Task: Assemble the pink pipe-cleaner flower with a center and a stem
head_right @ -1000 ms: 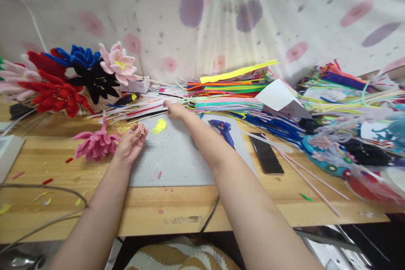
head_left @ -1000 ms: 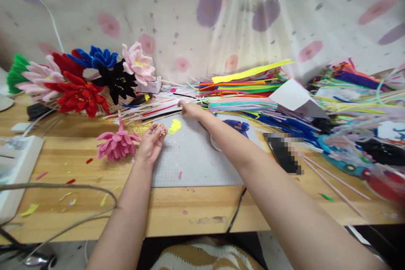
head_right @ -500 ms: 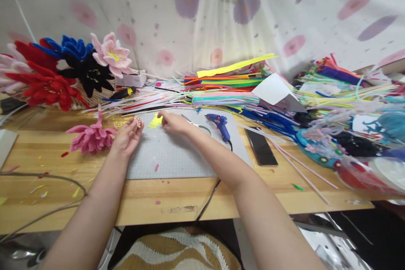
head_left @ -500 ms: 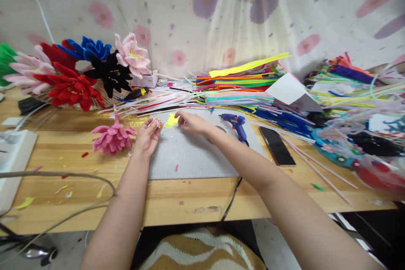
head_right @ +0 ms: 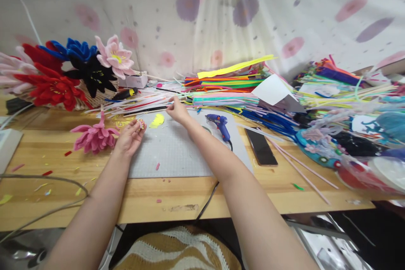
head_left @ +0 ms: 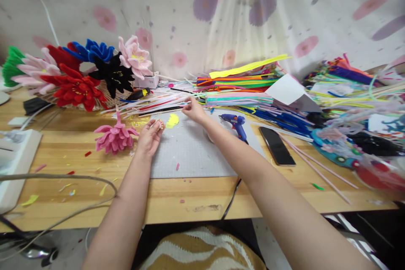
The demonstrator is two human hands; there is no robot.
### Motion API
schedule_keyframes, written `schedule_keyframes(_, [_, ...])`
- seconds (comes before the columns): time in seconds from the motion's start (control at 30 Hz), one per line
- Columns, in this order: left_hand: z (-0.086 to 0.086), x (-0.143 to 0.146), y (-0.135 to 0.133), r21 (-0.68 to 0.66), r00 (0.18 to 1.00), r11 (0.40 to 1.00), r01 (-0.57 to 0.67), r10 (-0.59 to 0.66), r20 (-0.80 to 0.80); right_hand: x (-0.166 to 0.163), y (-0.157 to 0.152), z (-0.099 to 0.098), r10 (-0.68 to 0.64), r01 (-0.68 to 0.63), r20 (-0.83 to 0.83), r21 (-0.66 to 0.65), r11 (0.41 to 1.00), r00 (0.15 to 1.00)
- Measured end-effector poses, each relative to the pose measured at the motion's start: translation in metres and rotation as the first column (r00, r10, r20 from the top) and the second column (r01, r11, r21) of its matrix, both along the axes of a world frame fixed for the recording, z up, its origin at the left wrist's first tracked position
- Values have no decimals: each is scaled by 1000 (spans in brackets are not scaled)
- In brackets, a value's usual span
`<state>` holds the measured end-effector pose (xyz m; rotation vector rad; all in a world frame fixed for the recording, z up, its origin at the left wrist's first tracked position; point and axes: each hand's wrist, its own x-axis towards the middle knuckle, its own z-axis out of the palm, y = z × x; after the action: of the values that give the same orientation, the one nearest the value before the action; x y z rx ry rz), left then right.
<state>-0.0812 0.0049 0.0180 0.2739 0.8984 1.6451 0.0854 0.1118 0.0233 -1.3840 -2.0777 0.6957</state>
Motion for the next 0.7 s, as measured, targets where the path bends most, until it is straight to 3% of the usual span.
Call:
schedule_keyframes(0.1, [0,1,0,-5,1000,1000,6,-6,9,-5,16,-5,-52,48,-59,-66,997,997])
schedule_keyframes(0.17, [0,2,1,-2,1000,1000,4,-4,16,-8,16,-5,110,-114,-46,-104,988,993])
schedule_keyframes(0.23, [0,2,1,2,1000,1000,4,-4,19,-9,10,-5,317,-313,7,-139,940,948])
schedule_keyframes(0.3, [-1,2,1,6,1000,1000,9,-9,18,-6,1,-4,432,-416,106,-143,898,896])
schedule_keyframes(0.5, [-2,3,2,-1,1000,1000,31,-31,3,5,-19,-8,400,-404,296,-48,913,868])
schedule_keyframes(0.6, [-2,4,2,-9,1000,1000,19,-19,4,6,-13,-10,372,-377,242,-25,926,896])
schedule_keyframes(0.7, [-2,4,1,-10,1000,1000,7,-6,6,4,3,-8,249,-254,130,25,967,960])
